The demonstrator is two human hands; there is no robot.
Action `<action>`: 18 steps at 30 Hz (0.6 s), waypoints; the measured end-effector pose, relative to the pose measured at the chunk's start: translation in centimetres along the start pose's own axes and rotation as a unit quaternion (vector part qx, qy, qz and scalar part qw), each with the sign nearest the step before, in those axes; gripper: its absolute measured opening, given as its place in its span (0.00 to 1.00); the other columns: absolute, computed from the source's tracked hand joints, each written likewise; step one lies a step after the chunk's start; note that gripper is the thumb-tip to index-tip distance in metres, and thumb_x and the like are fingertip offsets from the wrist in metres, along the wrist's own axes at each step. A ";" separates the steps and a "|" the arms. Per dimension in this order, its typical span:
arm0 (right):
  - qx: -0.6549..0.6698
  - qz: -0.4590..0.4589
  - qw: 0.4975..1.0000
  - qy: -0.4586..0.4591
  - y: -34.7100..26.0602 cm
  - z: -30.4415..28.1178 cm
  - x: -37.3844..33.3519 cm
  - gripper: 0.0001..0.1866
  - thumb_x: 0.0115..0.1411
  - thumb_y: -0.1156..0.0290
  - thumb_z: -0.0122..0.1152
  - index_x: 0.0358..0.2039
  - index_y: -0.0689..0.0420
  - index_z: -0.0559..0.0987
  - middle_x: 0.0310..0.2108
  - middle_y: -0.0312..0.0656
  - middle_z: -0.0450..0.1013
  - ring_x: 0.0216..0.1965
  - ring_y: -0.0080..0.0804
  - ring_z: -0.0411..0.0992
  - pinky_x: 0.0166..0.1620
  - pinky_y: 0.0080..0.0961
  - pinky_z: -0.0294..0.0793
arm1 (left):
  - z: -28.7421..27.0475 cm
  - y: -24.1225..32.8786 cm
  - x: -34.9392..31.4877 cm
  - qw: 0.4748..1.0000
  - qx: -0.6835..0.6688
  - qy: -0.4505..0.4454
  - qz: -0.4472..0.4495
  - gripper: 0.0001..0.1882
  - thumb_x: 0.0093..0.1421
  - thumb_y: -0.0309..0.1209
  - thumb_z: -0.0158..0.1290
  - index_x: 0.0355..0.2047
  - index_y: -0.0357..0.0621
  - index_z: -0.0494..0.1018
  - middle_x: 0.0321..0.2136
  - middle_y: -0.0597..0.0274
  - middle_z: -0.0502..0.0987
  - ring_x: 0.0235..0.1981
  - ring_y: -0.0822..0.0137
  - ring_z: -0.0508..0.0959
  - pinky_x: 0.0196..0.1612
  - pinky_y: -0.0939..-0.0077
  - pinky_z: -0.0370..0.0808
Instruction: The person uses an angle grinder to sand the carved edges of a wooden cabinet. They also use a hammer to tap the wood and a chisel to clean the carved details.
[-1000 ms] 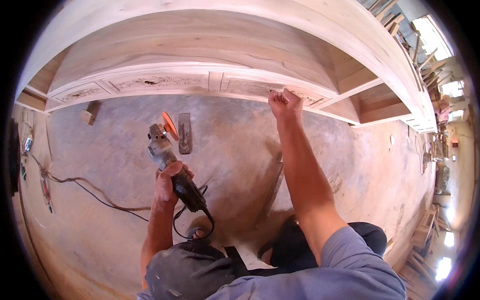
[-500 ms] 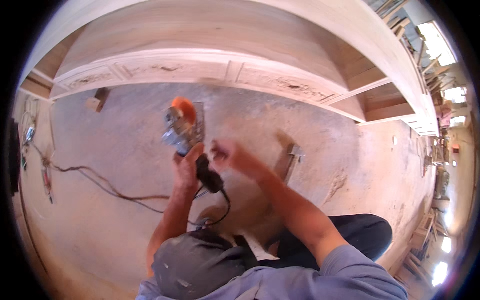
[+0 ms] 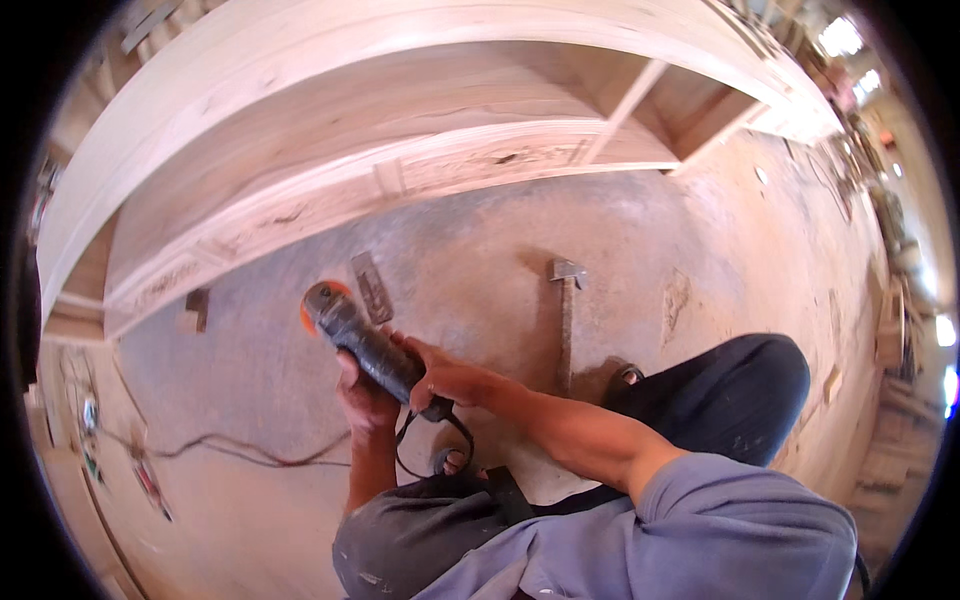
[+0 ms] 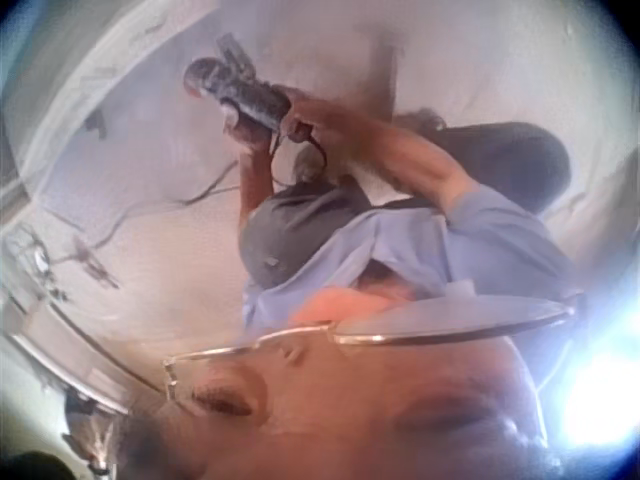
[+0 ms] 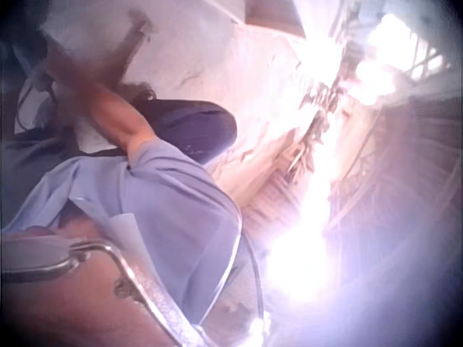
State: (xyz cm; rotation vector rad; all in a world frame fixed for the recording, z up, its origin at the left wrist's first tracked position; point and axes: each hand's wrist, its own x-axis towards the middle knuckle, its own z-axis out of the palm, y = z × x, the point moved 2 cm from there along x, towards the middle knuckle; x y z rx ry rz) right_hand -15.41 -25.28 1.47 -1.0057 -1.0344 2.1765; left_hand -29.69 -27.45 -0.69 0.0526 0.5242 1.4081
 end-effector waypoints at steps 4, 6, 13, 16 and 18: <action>0.155 0.077 0.980 -0.100 0.4 0.3 -1.9 0.48 0.34 0.80 0.68 0.61 0.63 0.63 0.40 0.46 0.76 0.38 0.37 0.77 0.40 0.32 0.77 | -1.4 0.3 0.0 0.985 0.031 -0.154 -0.072 0.41 0.58 0.58 0.58 0.57 0.33 0.68 0.49 0.48 0.77 0.49 0.51 0.76 0.58 0.54 0.70; 0.236 0.094 0.952 -0.168 1.3 0.9 -2.3 0.44 0.35 0.80 0.68 0.58 0.63 0.65 0.36 0.47 0.76 0.35 0.38 0.77 0.39 0.33 0.77 | -1.3 -1.1 0.1 0.993 0.039 -0.115 -0.015 0.39 0.59 0.57 0.58 0.56 0.32 0.69 0.49 0.48 0.77 0.48 0.51 0.77 0.58 0.56 0.70; 0.091 0.034 0.978 0.186 -2.5 -2.1 -7.5 0.30 0.40 0.76 0.70 0.48 0.63 0.73 0.33 0.45 0.75 0.32 0.32 0.75 0.36 0.28 0.75 | 4.6 -2.0 0.9 0.941 0.279 -0.085 -0.174 0.25 0.64 0.35 0.58 0.55 0.31 0.70 0.48 0.56 0.79 0.48 0.63 0.78 0.59 0.67 0.70; -0.040 0.020 0.948 0.314 -4.7 -5.4 -10.2 0.31 0.40 0.73 0.72 0.47 0.64 0.73 0.33 0.43 0.74 0.34 0.31 0.74 0.36 0.28 0.75 | 7.5 1.9 2.8 0.828 0.522 -0.142 -0.146 0.20 0.63 0.26 0.58 0.54 0.34 0.72 0.47 0.61 0.78 0.49 0.68 0.77 0.55 0.73 0.72; -0.093 0.020 0.899 0.427 -5.9 -8.6 -11.9 0.33 0.38 0.69 0.74 0.47 0.65 0.73 0.35 0.45 0.74 0.37 0.34 0.75 0.40 0.32 0.75 | 10.0 5.2 5.0 0.746 0.639 -0.180 0.048 0.20 0.63 0.32 0.58 0.53 0.35 0.73 0.47 0.57 0.80 0.48 0.66 0.79 0.57 0.71 0.71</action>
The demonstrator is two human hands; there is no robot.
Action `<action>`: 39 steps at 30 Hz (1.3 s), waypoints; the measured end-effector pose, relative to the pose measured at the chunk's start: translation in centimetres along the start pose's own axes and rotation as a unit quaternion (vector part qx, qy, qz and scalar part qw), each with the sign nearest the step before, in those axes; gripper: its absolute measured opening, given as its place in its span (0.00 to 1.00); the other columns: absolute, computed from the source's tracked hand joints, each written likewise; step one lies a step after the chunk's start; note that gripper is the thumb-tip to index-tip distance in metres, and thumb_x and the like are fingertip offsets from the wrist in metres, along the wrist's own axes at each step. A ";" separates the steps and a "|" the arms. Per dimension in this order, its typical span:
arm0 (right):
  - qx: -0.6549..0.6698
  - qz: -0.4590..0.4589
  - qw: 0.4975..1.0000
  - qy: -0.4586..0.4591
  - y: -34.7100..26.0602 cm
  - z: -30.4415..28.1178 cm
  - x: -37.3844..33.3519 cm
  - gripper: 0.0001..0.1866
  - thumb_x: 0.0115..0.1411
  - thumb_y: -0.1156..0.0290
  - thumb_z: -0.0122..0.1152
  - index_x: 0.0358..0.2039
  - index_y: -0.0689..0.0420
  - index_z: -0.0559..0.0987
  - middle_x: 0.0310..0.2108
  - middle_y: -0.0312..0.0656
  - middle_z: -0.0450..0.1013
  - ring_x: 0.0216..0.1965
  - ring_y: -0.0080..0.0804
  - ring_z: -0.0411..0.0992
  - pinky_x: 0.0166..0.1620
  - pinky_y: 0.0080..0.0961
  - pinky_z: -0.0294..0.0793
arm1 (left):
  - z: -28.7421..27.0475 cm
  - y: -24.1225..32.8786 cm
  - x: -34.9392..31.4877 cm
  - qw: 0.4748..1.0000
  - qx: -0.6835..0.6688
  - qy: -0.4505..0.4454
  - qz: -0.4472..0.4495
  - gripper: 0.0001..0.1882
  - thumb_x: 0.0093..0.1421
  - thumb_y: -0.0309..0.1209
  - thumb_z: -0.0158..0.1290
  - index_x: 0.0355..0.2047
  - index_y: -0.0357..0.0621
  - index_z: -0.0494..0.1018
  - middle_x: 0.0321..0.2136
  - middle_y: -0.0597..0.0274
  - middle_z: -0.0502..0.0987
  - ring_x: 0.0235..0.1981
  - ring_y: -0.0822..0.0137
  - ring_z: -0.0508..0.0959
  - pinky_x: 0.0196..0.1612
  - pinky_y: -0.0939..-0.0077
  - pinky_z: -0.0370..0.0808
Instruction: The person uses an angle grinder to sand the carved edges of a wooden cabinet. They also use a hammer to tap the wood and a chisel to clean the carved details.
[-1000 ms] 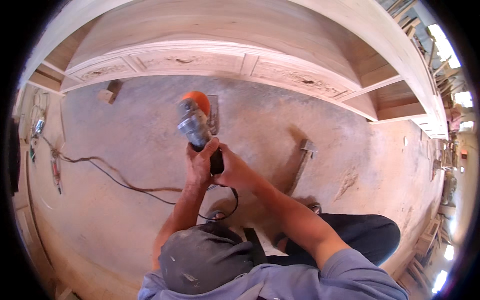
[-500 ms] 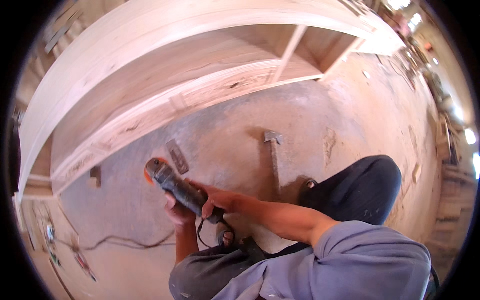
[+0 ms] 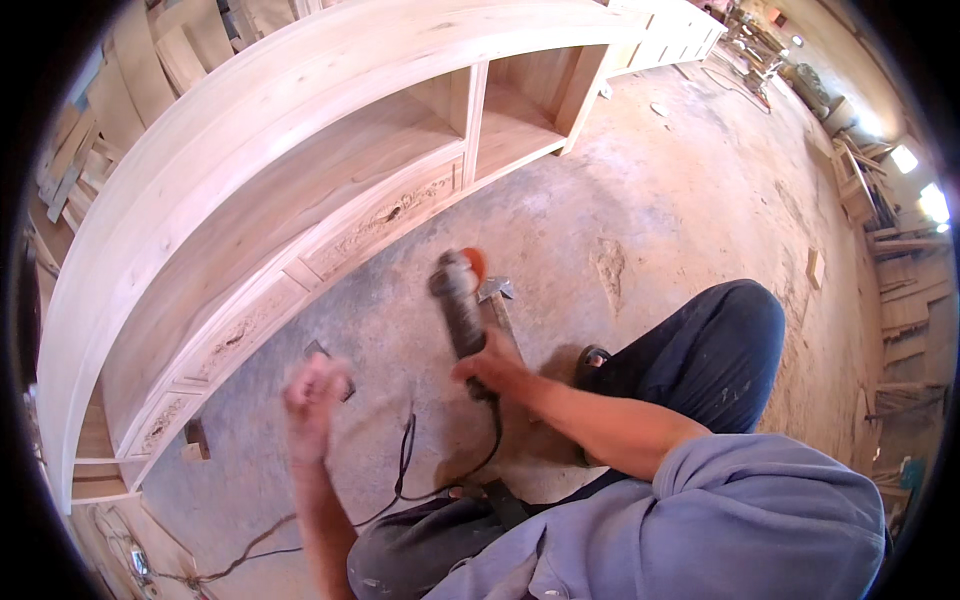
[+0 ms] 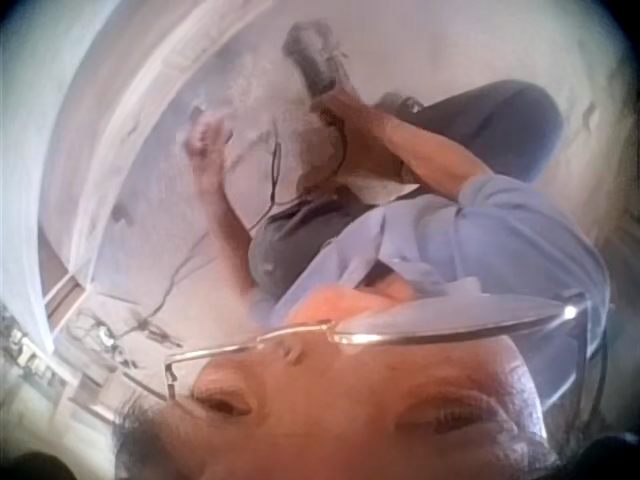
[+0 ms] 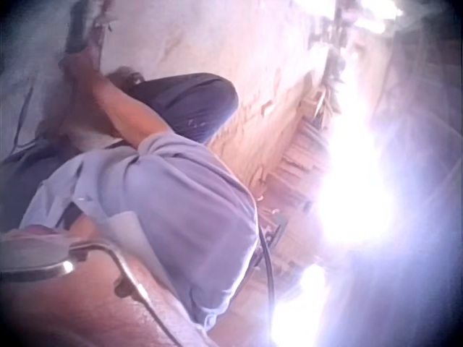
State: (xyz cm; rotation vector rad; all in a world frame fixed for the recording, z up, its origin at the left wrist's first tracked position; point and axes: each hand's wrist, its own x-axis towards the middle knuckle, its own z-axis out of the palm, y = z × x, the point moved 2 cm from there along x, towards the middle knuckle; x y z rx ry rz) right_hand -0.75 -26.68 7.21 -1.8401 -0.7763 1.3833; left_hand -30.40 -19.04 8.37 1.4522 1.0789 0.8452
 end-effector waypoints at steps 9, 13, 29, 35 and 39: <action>-0.322 0.129 0.860 0.373 5.0 -16.5 14.4 0.52 0.51 0.66 0.62 0.73 0.53 0.45 0.59 0.62 0.67 0.61 0.57 0.67 0.61 0.44 0.67 | -4.8 17.4 9.2 0.778 0.469 0.324 0.264 0.35 0.55 0.26 0.64 0.63 0.45 0.65 0.66 0.54 0.64 0.69 0.52 0.59 0.70 0.57 0.58; -0.409 0.156 0.816 0.378 7.2 -17.6 14.5 0.55 0.53 0.68 0.64 0.75 0.46 0.41 0.57 0.62 0.63 0.58 0.57 0.66 0.59 0.46 0.67 | -5.6 18.4 13.5 0.661 0.637 0.309 0.248 0.42 0.51 0.25 0.65 0.66 0.48 0.61 0.69 0.62 0.58 0.72 0.56 0.54 0.71 0.55 0.56; -0.247 -0.162 0.852 0.432 1.0 -15.3 15.3 0.36 0.54 0.72 0.62 0.65 0.54 0.65 0.52 0.50 0.67 0.56 0.53 0.65 0.59 0.48 0.62 | -6.1 20.2 20.3 0.644 0.655 0.296 0.262 0.30 0.43 0.16 0.52 0.51 0.42 0.75 0.58 0.59 0.76 0.60 0.52 0.73 0.62 0.60 0.71; -0.253 -0.678 0.593 0.353 -29.2 -13.5 17.8 0.28 0.59 0.66 0.61 0.61 0.58 0.72 0.62 0.48 0.67 0.65 0.51 0.63 0.67 0.48 0.55 | -8.1 19.6 20.1 0.626 0.664 0.276 0.301 0.26 0.45 0.17 0.53 0.48 0.40 0.77 0.55 0.55 0.78 0.57 0.50 0.77 0.58 0.61 0.76; -0.287 -0.736 0.528 0.313 -35.5 -12.9 17.5 0.13 0.48 0.75 0.57 0.36 0.62 0.80 0.36 0.55 0.77 0.41 0.52 0.74 0.55 0.43 0.65 | -7.0 20.2 21.1 0.638 0.647 0.265 0.323 0.22 0.48 0.19 0.57 0.47 0.38 0.77 0.54 0.54 0.79 0.55 0.49 0.78 0.58 0.60 0.76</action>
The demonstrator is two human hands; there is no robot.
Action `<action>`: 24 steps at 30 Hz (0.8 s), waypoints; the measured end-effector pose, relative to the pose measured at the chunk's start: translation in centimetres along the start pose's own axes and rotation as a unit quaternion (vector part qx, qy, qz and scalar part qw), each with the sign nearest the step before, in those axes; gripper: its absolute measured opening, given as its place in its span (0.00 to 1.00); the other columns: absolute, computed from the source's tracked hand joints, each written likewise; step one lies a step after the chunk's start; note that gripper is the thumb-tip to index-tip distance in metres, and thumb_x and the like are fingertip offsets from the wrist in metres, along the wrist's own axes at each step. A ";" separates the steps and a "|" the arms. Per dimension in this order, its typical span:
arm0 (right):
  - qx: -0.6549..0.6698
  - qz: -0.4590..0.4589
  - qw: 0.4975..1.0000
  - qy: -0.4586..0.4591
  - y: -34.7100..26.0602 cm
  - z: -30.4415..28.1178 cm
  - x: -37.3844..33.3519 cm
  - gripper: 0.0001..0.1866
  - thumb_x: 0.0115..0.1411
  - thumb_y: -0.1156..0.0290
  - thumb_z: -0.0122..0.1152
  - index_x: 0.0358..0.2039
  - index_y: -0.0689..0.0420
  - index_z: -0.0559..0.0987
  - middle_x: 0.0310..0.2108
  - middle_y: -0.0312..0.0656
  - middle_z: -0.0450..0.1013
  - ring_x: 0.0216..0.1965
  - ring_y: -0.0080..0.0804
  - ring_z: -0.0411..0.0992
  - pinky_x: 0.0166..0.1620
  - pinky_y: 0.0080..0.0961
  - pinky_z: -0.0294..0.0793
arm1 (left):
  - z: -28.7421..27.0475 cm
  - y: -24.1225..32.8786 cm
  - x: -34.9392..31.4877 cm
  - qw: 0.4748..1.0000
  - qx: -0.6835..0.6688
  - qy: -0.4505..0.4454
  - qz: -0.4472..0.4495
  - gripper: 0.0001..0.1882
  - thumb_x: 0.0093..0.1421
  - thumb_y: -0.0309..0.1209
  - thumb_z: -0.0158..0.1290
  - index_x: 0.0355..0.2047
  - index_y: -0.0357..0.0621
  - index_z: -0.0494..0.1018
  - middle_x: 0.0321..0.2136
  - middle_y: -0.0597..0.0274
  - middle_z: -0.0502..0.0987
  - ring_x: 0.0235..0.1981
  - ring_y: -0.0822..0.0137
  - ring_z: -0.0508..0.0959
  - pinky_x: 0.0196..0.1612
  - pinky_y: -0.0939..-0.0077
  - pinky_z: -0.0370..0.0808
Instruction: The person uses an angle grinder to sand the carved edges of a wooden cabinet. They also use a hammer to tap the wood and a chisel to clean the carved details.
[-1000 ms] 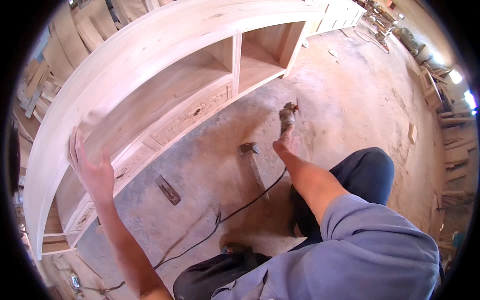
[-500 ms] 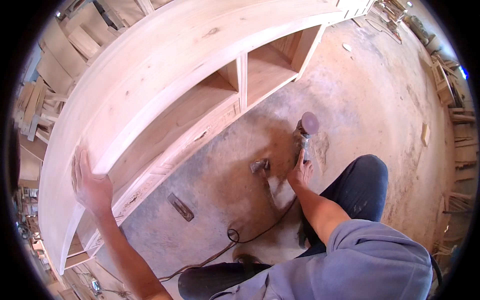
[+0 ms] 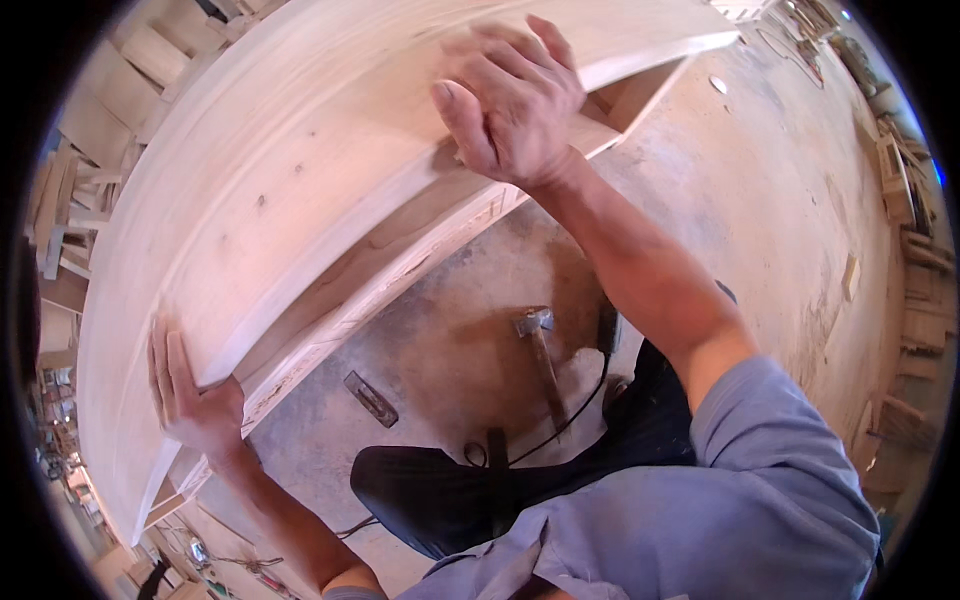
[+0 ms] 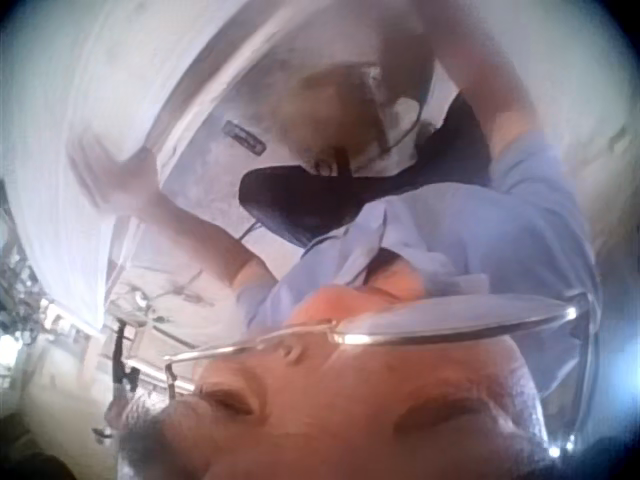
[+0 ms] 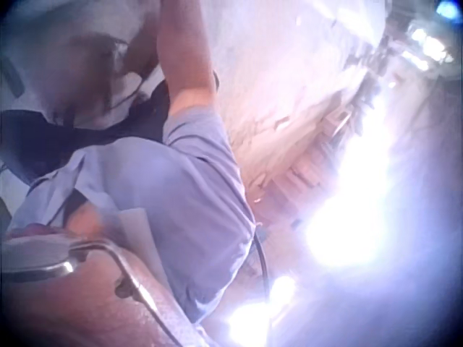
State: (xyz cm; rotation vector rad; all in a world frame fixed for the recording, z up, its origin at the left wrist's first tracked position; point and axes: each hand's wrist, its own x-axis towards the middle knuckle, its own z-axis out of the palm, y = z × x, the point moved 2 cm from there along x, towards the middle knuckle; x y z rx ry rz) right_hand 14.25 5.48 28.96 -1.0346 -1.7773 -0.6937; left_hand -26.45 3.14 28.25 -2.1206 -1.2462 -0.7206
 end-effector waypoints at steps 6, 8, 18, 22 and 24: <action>-0.018 0.041 0.999 0.029 -0.1 2.6 1.7 0.05 0.49 0.75 0.55 0.23 0.58 0.79 0.24 0.44 0.78 0.27 0.45 0.75 0.36 0.36 0.72 | 0.3 -1.7 0.7 1.000 0.003 -0.027 -0.009 0.24 0.50 0.21 0.60 0.50 0.38 0.77 0.54 0.54 0.79 0.55 0.49 0.78 0.58 0.60 0.76; -0.013 0.053 0.997 0.051 1.0 4.0 2.7 0.06 0.50 0.73 0.55 0.23 0.59 0.80 0.23 0.46 0.76 0.28 0.48 0.75 0.38 0.40 0.73 | 0.4 -3.5 2.2 0.999 -0.005 -0.034 -0.007 0.28 0.48 0.19 0.61 0.53 0.41 0.77 0.55 0.57 0.79 0.55 0.52 0.79 0.58 0.63 0.75; -0.037 0.184 0.968 -0.168 3.8 7.8 12.3 0.26 0.65 0.49 0.46 0.33 0.57 0.84 0.36 0.56 0.80 0.42 0.53 0.79 0.48 0.47 0.76 | 2.4 -11.5 11.6 0.976 0.031 -0.172 -0.133 0.38 0.46 0.17 0.52 0.60 0.55 0.73 0.51 0.53 0.79 0.51 0.49 0.79 0.55 0.61 0.74; 0.048 0.016 0.972 -0.231 8.5 8.2 12.4 0.25 0.64 0.48 0.50 0.42 0.58 0.81 0.45 0.57 0.77 0.54 0.53 0.72 0.59 0.50 0.63 | 6.6 -11.0 13.2 0.982 -0.041 -0.151 -0.101 0.34 0.45 0.16 0.47 0.57 0.44 0.74 0.40 0.42 0.82 0.43 0.48 0.82 0.46 0.63 0.75; 0.051 -0.062 0.974 -0.214 7.8 9.8 11.2 0.25 0.61 0.49 0.55 0.43 0.59 0.79 0.45 0.55 0.76 0.53 0.54 0.71 0.60 0.51 0.62 | 4.6 -13.4 12.6 0.978 0.022 -0.175 -0.110 0.33 0.45 0.16 0.47 0.55 0.42 0.75 0.39 0.41 0.81 0.43 0.47 0.82 0.45 0.62 0.75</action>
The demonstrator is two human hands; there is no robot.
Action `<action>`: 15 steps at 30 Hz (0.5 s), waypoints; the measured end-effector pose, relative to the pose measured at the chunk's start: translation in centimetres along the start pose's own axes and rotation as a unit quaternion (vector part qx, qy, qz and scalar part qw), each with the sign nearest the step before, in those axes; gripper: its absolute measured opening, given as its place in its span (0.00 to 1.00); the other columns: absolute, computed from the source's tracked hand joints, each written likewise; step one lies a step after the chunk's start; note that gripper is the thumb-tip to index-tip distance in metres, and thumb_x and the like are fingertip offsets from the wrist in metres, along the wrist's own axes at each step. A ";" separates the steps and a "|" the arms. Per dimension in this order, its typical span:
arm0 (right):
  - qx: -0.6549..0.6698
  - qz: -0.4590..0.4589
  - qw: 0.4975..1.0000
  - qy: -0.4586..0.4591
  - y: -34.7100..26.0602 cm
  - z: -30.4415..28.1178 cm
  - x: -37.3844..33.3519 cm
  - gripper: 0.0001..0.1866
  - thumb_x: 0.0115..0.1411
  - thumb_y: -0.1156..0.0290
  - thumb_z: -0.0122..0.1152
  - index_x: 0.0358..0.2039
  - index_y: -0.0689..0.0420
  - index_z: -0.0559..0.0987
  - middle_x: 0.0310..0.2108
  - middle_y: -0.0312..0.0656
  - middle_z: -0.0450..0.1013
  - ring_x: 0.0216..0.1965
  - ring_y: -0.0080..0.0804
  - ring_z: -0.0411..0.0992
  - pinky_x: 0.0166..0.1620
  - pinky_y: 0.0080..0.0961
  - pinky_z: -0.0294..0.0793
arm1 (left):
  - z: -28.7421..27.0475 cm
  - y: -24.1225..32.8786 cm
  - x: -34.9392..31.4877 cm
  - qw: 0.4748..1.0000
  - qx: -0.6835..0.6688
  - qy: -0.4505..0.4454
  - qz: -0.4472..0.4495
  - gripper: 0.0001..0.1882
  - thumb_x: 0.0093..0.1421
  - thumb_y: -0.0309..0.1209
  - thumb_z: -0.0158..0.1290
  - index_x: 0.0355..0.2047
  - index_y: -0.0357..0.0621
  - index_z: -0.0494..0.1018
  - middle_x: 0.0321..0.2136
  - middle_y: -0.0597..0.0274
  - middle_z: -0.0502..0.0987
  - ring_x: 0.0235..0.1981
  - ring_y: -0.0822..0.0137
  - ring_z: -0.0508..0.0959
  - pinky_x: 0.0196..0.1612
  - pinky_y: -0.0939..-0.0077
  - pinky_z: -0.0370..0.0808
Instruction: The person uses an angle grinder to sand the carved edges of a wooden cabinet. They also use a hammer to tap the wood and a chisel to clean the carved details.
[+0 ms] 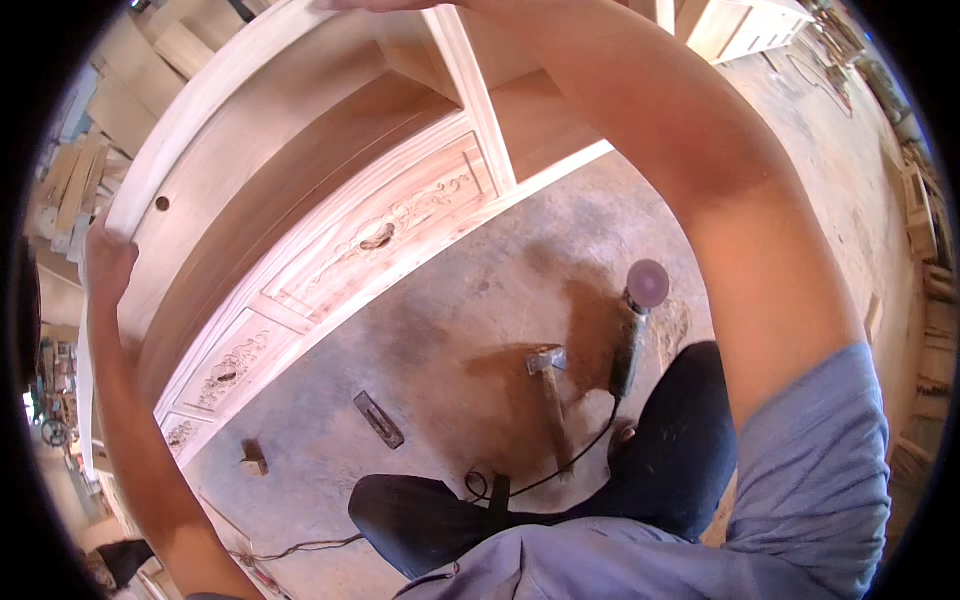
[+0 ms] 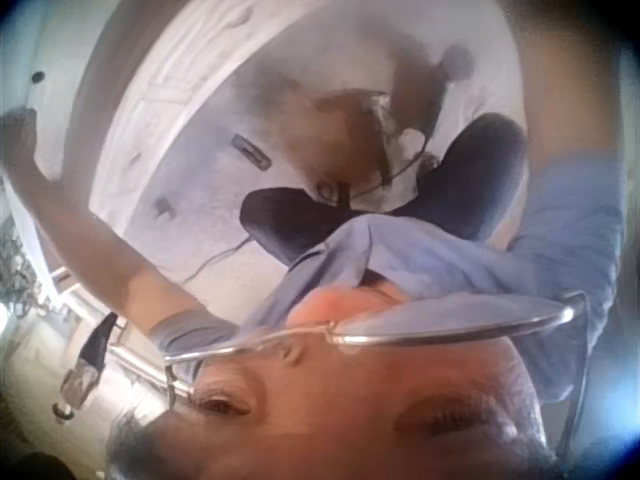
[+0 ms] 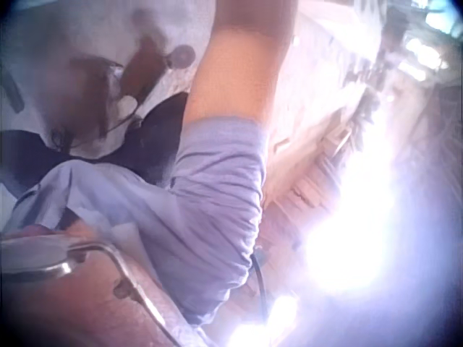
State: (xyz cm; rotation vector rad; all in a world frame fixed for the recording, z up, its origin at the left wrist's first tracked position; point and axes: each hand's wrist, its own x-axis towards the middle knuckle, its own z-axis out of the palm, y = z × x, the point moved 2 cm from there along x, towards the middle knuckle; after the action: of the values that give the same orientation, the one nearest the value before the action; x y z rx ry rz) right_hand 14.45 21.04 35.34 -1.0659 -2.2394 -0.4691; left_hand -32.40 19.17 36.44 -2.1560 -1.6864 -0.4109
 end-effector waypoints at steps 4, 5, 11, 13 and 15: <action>-0.153 0.015 0.986 0.071 1.1 2.4 -3.2 0.33 0.47 0.52 0.67 0.50 0.58 0.73 0.50 0.54 0.68 0.55 0.53 0.64 0.61 0.49 0.60 | 2.8 -1.6 0.1 1.000 0.004 -0.003 0.022 0.29 0.45 0.17 0.49 0.52 0.41 0.76 0.38 0.41 0.81 0.42 0.45 0.81 0.46 0.61 0.75; -0.184 0.022 0.981 0.064 0.8 3.0 -2.8 0.35 0.45 0.53 0.68 0.52 0.58 0.72 0.51 0.55 0.67 0.56 0.54 0.63 0.61 0.48 0.60 | 2.8 -2.0 -0.3 0.998 -0.008 0.026 0.052 0.29 0.45 0.18 0.49 0.51 0.41 0.76 0.38 0.40 0.81 0.42 0.44 0.81 0.47 0.60 0.75; -0.207 -0.049 0.967 0.141 3.6 0.1 -3.3 0.37 0.35 0.70 0.68 0.52 0.57 0.70 0.48 0.52 0.66 0.53 0.53 0.64 0.58 0.46 0.62 | 3.0 1.8 2.0 0.995 0.064 0.081 0.003 0.27 0.44 0.29 0.55 0.48 0.42 0.77 0.42 0.40 0.81 0.45 0.42 0.79 0.50 0.56 0.75; -0.237 -0.061 0.960 0.134 3.8 -1.8 -3.6 0.36 0.36 0.72 0.67 0.51 0.57 0.70 0.48 0.52 0.66 0.53 0.54 0.63 0.57 0.46 0.62 | 2.3 3.2 1.9 0.995 0.044 0.084 -0.032 0.27 0.45 0.30 0.55 0.49 0.42 0.77 0.42 0.40 0.81 0.45 0.42 0.80 0.50 0.56 0.75; -0.161 -0.029 0.978 0.131 2.4 4.6 -4.7 0.34 0.36 0.74 0.66 0.50 0.57 0.69 0.47 0.52 0.66 0.53 0.54 0.63 0.57 0.46 0.62 | 2.1 1.3 0.2 0.992 0.104 0.060 -0.045 0.27 0.45 0.30 0.55 0.49 0.42 0.77 0.42 0.40 0.81 0.45 0.43 0.80 0.50 0.56 0.75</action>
State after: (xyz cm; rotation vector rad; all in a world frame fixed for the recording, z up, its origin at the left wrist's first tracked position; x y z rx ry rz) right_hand 16.91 22.30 28.98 -1.0278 -2.0066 -0.9671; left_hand -31.10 20.08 34.51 -1.8738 -1.6845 -0.3637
